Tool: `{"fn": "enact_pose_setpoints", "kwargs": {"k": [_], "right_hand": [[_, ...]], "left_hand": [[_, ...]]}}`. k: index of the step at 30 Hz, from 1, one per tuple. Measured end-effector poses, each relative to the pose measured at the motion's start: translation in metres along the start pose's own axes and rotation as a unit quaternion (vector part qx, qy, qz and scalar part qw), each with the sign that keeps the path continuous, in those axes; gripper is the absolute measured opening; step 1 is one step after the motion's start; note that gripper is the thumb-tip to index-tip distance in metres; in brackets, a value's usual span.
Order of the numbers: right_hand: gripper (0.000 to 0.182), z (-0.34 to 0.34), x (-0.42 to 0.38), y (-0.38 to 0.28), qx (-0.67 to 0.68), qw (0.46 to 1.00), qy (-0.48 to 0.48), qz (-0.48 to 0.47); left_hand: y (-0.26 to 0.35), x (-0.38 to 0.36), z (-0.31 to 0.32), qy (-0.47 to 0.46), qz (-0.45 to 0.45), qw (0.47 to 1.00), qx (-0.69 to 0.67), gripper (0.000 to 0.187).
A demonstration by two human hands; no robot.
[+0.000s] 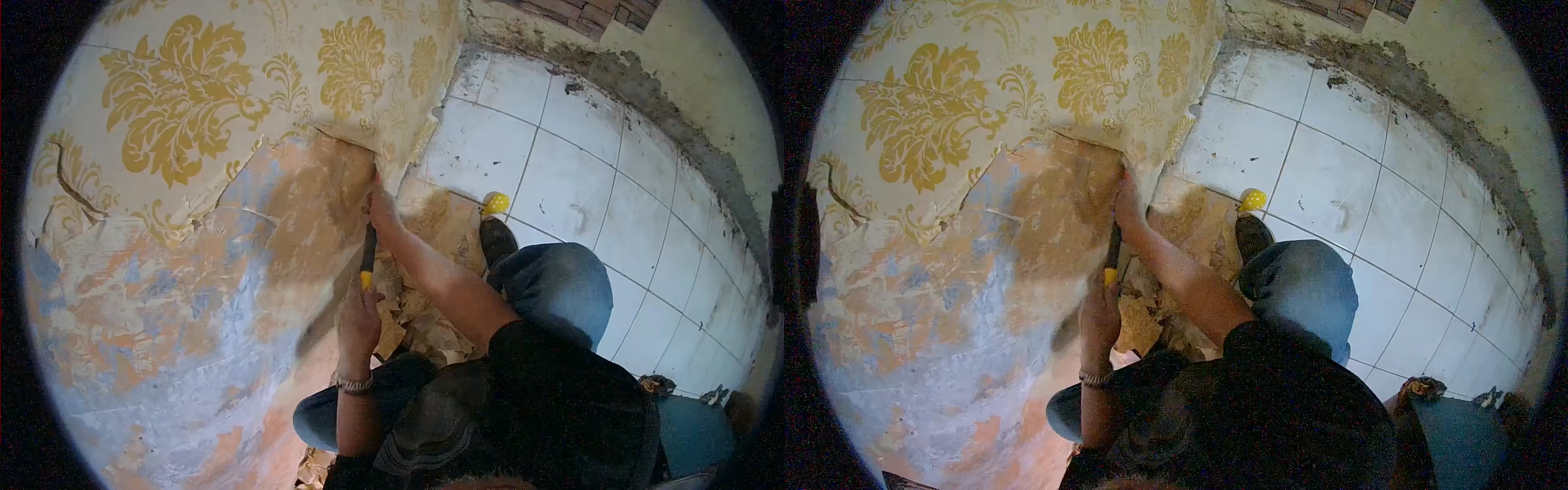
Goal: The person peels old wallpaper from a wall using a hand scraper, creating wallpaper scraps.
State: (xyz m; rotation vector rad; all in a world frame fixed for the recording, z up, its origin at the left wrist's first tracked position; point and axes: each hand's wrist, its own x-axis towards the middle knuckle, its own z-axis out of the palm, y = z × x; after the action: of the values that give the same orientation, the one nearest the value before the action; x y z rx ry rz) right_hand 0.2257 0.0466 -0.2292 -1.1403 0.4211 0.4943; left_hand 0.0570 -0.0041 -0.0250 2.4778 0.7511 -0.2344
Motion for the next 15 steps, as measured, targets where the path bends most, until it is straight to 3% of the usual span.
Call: {"fn": "enact_pose_setpoints", "kwargs": {"k": [1, 2, 4, 5, 7, 11, 13, 14, 15], "right_hand": [[0.036, 0.002, 0.008, 0.029, -0.089, 0.989, 0.018, -0.115], [0.036, -0.001, -0.001, 0.02, -0.093, 0.99, 0.017, -0.109], [0.038, -0.005, -0.022, -0.022, 0.179, 0.978, -0.059, 0.087], [0.038, -0.014, -0.015, -0.024, 0.18, 0.978, -0.057, 0.088], [0.042, -0.028, 0.011, -0.022, 0.129, 0.971, -0.038, 0.196], [0.047, -0.033, 0.032, 0.015, 0.011, 0.992, -0.042, 0.116], [0.047, -0.03, 0.021, 0.028, -0.17, 0.982, -0.033, -0.078], [0.047, -0.028, 0.005, 0.009, -0.173, 0.982, -0.031, -0.072], [0.047, -0.025, -0.01, -0.012, -0.071, 0.997, -0.022, 0.036]], "left_hand": [[-0.008, -0.006, 0.0, 0.018, 0.014, 1.0, -0.019, 0.041], [-0.014, -0.011, 0.002, 0.036, 0.027, 0.998, -0.037, 0.04], [-0.014, 0.0, 0.009, 0.018, 0.007, 1.0, 0.002, 0.04], [-0.012, 0.007, 0.015, -0.001, -0.004, 0.999, 0.041, 0.04], [-0.01, 0.02, 0.034, -0.015, 0.006, 0.999, 0.049, 0.041], [-0.037, 0.018, 0.053, -0.009, 0.008, 1.0, -0.013, 0.042], [-0.036, 0.008, 0.042, -0.002, -0.002, 1.0, -0.003, 0.038], [-0.034, 0.003, 0.038, 0.002, -0.013, 1.0, 0.007, 0.035], [-0.037, 0.004, 0.042, -0.001, -0.017, 1.0, 0.006, 0.035]]}}
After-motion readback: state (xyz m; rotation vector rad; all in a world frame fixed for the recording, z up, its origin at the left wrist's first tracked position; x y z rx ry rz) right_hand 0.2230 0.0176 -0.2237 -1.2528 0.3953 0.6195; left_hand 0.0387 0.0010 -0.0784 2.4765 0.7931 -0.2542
